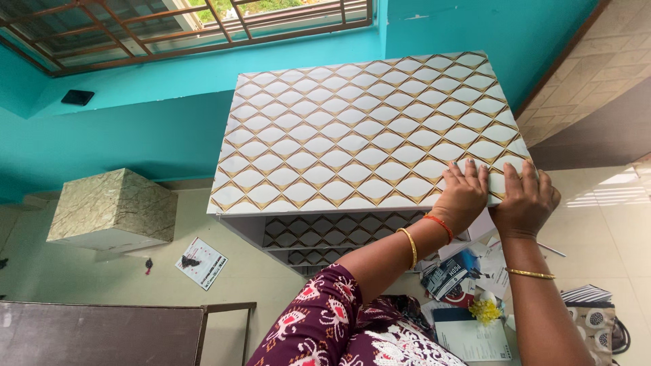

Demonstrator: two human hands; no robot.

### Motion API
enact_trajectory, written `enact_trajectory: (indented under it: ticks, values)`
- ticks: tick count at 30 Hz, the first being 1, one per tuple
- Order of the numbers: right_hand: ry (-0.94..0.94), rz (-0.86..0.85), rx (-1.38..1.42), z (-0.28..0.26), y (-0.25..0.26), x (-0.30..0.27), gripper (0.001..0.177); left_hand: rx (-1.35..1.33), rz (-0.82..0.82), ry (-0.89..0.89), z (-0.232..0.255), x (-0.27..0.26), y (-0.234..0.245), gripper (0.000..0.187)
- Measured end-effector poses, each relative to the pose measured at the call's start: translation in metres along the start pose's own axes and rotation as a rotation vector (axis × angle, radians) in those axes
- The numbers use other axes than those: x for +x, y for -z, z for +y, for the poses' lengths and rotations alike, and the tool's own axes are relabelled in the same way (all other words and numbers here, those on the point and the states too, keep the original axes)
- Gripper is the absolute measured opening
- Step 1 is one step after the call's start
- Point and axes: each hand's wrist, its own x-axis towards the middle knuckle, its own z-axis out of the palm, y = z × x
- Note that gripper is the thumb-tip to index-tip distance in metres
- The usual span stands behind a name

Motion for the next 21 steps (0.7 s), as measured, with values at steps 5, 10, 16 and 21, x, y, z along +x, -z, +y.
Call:
enact_trajectory:
  ticks: [5, 10, 16, 21]
  values:
    - [-0.018, 0.027, -0.001, -0.004, 0.002, 0.003, 0.018, 0.002, 0.024, -0.041, -0.003, -0.005, -0.003, 0.052]
    - [-0.009, 0.000, -0.039, -0.003, 0.004, 0.001, 0.021, -0.021, 0.048, -0.036, 0.002, -0.006, -0.013, 0.052]
    - [-0.040, -0.063, -0.043, -0.007, 0.008, 0.002, 0.032, 0.026, 0.003, -0.109, 0.008, 0.003, -0.034, 0.053]
    - [-0.111, -0.202, -0.138, -0.012, 0.007, -0.004, 0.048, -0.005, 0.035, -0.082, 0.014, -0.001, -0.041, 0.052]
